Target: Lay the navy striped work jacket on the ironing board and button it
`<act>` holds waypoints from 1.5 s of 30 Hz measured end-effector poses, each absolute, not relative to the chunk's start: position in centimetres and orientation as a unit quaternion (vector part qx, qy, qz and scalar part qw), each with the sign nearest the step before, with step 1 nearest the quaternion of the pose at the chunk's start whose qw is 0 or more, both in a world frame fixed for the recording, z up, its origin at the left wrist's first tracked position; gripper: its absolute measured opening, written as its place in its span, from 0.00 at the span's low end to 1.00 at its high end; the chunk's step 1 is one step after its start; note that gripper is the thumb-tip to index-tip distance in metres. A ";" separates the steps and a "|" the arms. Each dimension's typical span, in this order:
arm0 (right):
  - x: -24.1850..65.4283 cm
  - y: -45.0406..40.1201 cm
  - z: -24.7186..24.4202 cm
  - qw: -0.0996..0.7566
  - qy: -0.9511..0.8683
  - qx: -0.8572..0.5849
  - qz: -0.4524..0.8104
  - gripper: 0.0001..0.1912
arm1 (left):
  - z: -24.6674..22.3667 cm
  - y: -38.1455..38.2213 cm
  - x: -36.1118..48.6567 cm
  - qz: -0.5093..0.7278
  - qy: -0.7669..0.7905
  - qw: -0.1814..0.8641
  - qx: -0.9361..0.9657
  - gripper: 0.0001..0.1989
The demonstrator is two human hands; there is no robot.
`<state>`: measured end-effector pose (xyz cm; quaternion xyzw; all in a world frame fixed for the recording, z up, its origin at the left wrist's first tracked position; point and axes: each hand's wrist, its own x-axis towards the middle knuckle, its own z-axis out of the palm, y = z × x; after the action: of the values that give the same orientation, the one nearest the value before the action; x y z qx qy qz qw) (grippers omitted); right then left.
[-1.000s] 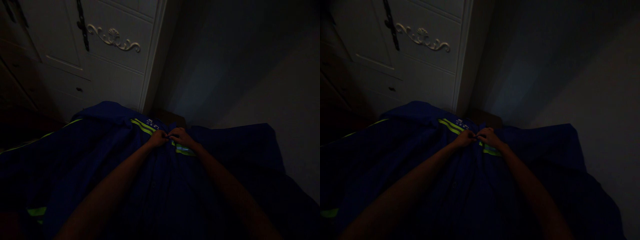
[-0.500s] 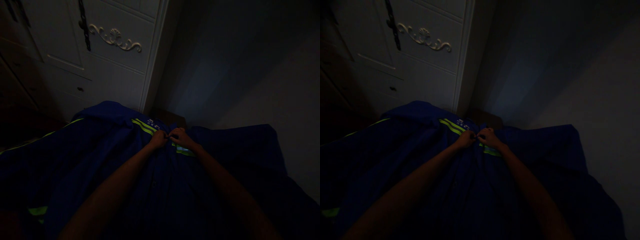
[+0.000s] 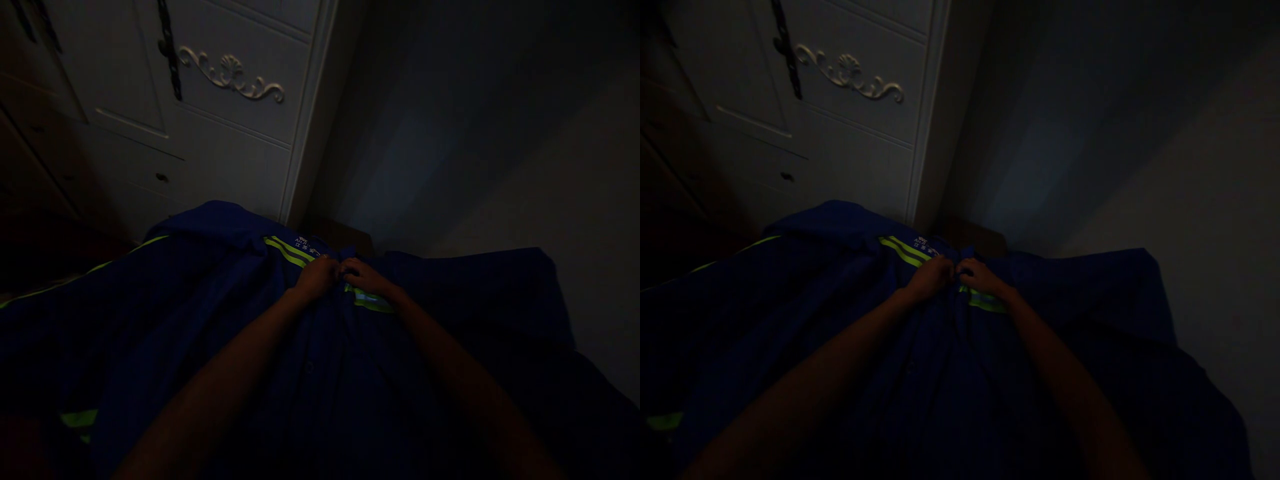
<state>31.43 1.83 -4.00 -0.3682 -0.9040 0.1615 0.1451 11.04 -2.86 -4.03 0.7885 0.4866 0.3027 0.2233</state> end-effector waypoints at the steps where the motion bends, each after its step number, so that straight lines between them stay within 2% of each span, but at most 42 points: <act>1: 31.5 2.0 -4.2 0.145 -0.901 -0.371 0.170 0.07 | -3.9 -3.0 10.9 0.295 0.484 0.204 0.798 0.08; 11: 31.9 2.2 -4.6 0.150 -0.884 -0.384 0.221 0.11 | -3.2 -3.2 10.3 0.210 0.449 0.081 0.865 0.10; 18: 31.8 1.9 -4.3 0.162 -0.878 -0.385 0.232 0.11 | -3.3 -3.3 10.9 0.205 0.467 0.076 0.856 0.11; 25: 31.4 1.8 -4.1 0.195 -0.889 -0.402 0.098 0.08 | -4.6 -2.3 10.9 0.234 0.467 0.145 0.841 0.11; 31: 31.0 1.3 -3.3 0.235 -0.890 -0.364 0.140 0.16 | -5.0 -2.2 11.0 0.298 0.488 0.165 0.804 0.12; 34: 31.0 1.3 -3.1 0.264 -0.875 -0.396 0.084 0.16 | -5.0 -2.3 10.9 0.297 0.486 0.136 0.811 0.14; 41: 30.6 0.8 -3.1 0.250 -0.866 -0.424 -0.091 0.23 | -4.2 -3.1 11.1 0.260 0.521 0.080 0.809 0.14; 45: 30.6 1.0 -3.5 0.303 -0.818 -0.473 -0.124 0.25 | -3.8 -3.0 10.9 0.235 0.505 0.055 0.829 0.14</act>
<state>30.56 0.96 -3.51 -0.4730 -0.8178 -0.1241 0.3034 10.90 -3.05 -3.85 0.8289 0.5049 0.2347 0.0545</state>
